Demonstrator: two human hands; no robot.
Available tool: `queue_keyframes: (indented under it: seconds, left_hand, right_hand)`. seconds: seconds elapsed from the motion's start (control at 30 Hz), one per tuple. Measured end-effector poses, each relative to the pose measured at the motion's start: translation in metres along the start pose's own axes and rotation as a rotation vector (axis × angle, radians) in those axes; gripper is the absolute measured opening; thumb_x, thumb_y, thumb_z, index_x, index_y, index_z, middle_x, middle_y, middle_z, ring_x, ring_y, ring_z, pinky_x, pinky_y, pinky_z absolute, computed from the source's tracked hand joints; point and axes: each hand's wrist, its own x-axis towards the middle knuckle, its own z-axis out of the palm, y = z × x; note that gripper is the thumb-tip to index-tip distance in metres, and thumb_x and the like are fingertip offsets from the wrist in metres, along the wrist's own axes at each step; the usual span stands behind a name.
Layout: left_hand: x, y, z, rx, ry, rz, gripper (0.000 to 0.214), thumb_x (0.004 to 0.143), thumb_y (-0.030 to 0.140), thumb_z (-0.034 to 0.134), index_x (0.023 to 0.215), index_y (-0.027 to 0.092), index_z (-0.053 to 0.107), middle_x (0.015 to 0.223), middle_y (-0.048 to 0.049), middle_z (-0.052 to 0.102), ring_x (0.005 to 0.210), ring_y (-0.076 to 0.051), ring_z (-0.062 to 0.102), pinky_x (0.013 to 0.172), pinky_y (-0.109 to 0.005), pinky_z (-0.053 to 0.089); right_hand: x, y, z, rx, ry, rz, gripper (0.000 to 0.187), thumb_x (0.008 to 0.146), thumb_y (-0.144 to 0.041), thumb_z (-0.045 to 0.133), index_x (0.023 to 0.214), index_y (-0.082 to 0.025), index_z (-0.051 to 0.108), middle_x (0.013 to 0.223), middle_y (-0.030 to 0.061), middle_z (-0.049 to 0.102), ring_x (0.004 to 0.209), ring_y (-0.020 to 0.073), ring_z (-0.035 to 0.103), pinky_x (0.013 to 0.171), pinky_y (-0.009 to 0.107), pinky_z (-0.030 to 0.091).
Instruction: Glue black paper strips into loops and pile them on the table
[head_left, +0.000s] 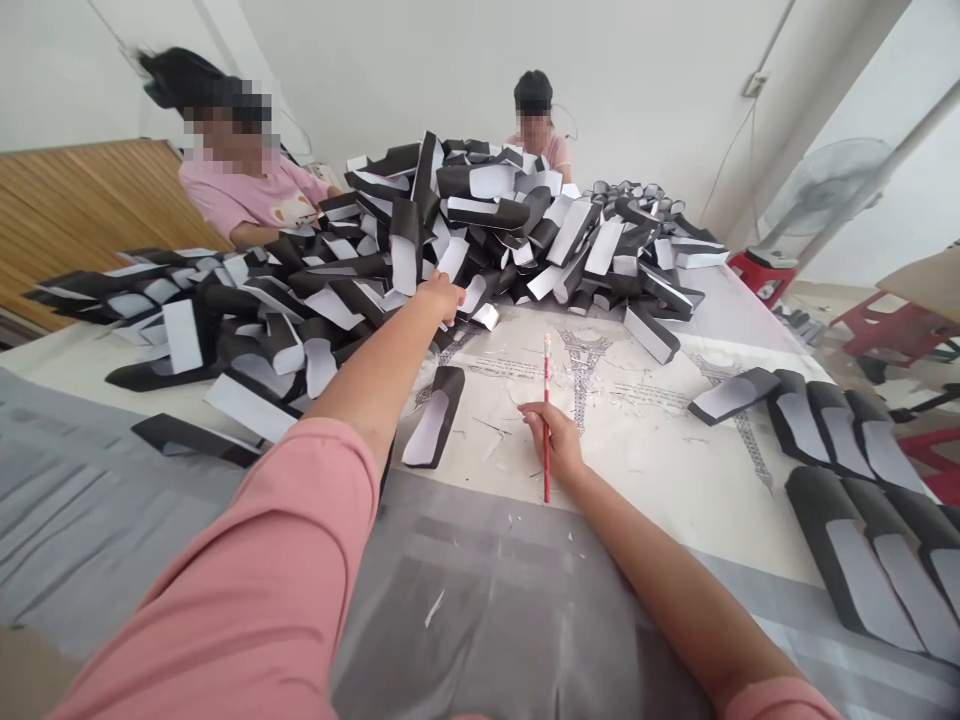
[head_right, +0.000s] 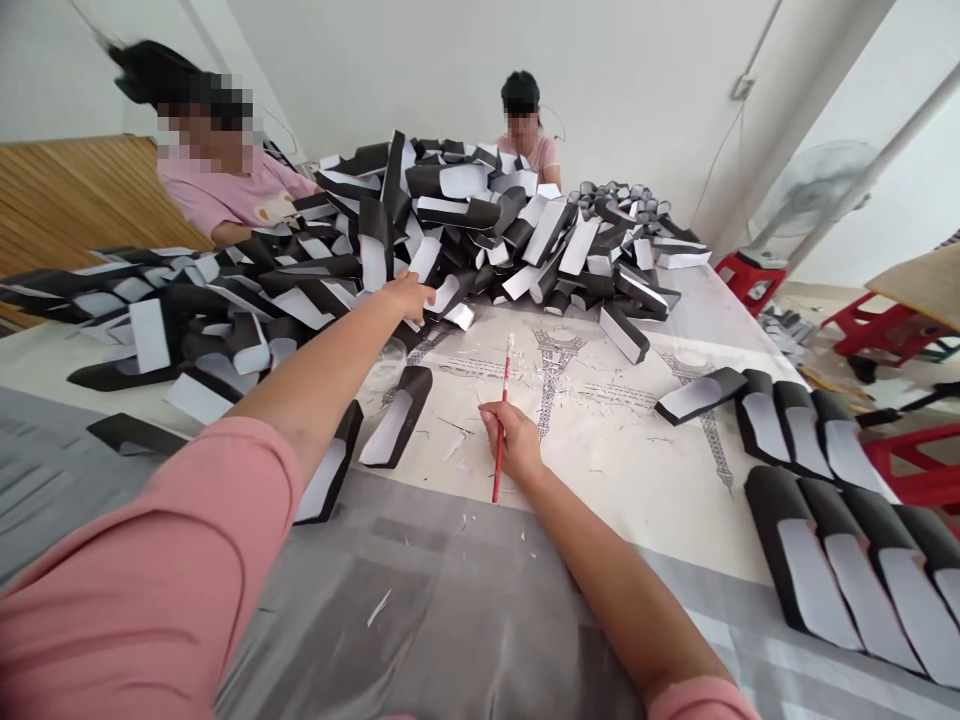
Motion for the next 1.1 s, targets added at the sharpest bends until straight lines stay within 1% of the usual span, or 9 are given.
queue_keyframes:
  seconds: [0.13, 0.3, 0.4, 0.5, 0.63, 0.73, 0.9, 0.97, 1.1]
  left_hand:
    - [0.004, 0.003, 0.005, 0.052, -0.011, 0.0, 0.043, 0.054, 0.007, 0.082, 0.096, 0.014, 0.072, 0.129, -0.0218, 0.053, 0.136, -0.045, 0.033, 0.105, -0.058, 0.04]
    - [-0.003, 0.006, 0.009, 0.106, 0.061, 0.059, 0.037, 0.069, 0.013, 0.071, 0.106, 0.01, 0.073, 0.13, -0.0251, 0.054, 0.132, -0.045, 0.039, 0.102, -0.057, 0.042]
    - [-0.013, 0.018, 0.0, 0.142, 0.082, 0.106, 0.036, 0.077, 0.016, 0.065, 0.112, 0.01, 0.071, 0.128, -0.0236, 0.058, 0.13, -0.043, 0.043, 0.102, -0.056, 0.042]
    - [-0.034, 0.043, -0.019, 0.193, 0.092, 0.112, 0.036, 0.083, 0.017, 0.06, 0.117, 0.011, 0.07, 0.126, -0.0206, 0.061, 0.122, -0.038, 0.053, 0.1, -0.049, 0.045]
    - [-0.094, 0.091, -0.041, 0.15, 0.125, 0.118, 0.033, 0.086, 0.019, 0.059, 0.117, 0.015, 0.07, 0.121, -0.0151, 0.067, 0.109, -0.032, 0.065, 0.09, -0.039, 0.052]
    - [-0.159, 0.122, -0.038, 0.072, 0.09, 0.151, 0.027, 0.088, 0.018, 0.059, 0.112, 0.014, 0.07, 0.107, -0.0139, 0.072, 0.099, -0.03, 0.069, 0.082, -0.037, 0.054]
    - [-0.258, 0.141, 0.004, 0.015, -0.099, 0.252, 0.018, 0.088, 0.017, 0.059, 0.101, 0.014, 0.071, 0.11, -0.0146, 0.07, 0.099, -0.029, 0.071, 0.076, -0.033, 0.053]
    - [-0.285, 0.139, 0.025, -0.021, -0.146, 0.271, 0.018, 0.088, 0.014, 0.057, 0.101, 0.015, 0.069, 0.109, -0.0139, 0.071, 0.099, -0.028, 0.071, 0.076, -0.032, 0.053]
    - [-0.32, 0.126, 0.051, -0.189, -0.129, 0.227, 0.039, 0.084, 0.011, 0.061, 0.124, 0.016, 0.059, 0.111, -0.0135, 0.071, 0.102, -0.028, 0.07, 0.08, -0.034, 0.053]
  right_hand:
    - [0.001, 0.0, 0.0, -0.015, -0.016, 0.01, 0.032, 0.101, -0.05, 0.041, 0.097, -0.03, 0.066, 0.096, 0.0031, 0.075, 0.089, 0.0218, 0.072, 0.081, 0.037, 0.058]
    - [0.0, 0.001, 0.0, 0.001, -0.001, 0.001, 0.034, 0.1, -0.049, 0.041, 0.094, -0.028, 0.067, 0.097, 0.0038, 0.075, 0.09, 0.022, 0.072, 0.081, 0.037, 0.058]
    - [-0.001, 0.0, 0.0, 0.012, 0.036, -0.009, 0.032, 0.101, -0.046, 0.043, 0.096, -0.028, 0.068, 0.095, 0.004, 0.075, 0.089, 0.0208, 0.072, 0.081, 0.036, 0.058]
    - [-0.002, -0.002, -0.001, 0.063, 0.143, -0.077, 0.027, 0.101, -0.04, 0.045, 0.095, -0.026, 0.066, 0.099, 0.0049, 0.076, 0.09, 0.0192, 0.072, 0.083, 0.035, 0.058]
    - [0.003, -0.003, -0.004, 0.187, 0.371, -0.165, 0.022, 0.102, -0.035, 0.045, 0.097, -0.024, 0.063, 0.108, 0.0074, 0.074, 0.1, 0.0192, 0.07, 0.083, 0.036, 0.057]
    - [0.012, -0.004, -0.013, 0.23, 0.551, -0.145, 0.021, 0.102, -0.037, 0.045, 0.098, -0.023, 0.06, 0.111, 0.0088, 0.072, 0.104, 0.0198, 0.068, 0.08, 0.036, 0.056]
    - [0.026, -0.002, -0.035, 0.199, 0.645, -0.07, 0.028, 0.101, -0.044, 0.045, 0.093, -0.021, 0.058, 0.106, 0.0089, 0.071, 0.09, 0.0171, 0.067, 0.072, 0.032, 0.055]
    - [0.026, -0.001, -0.039, 0.195, 0.604, -0.045, 0.03, 0.099, -0.048, 0.046, 0.092, -0.021, 0.058, 0.102, 0.0078, 0.071, 0.085, 0.0163, 0.066, 0.069, 0.031, 0.054]
    - [0.022, -0.002, -0.036, 0.213, 0.509, -0.026, 0.034, 0.098, -0.052, 0.046, 0.092, -0.021, 0.059, 0.1, 0.0066, 0.072, 0.081, 0.0152, 0.067, 0.069, 0.031, 0.054]
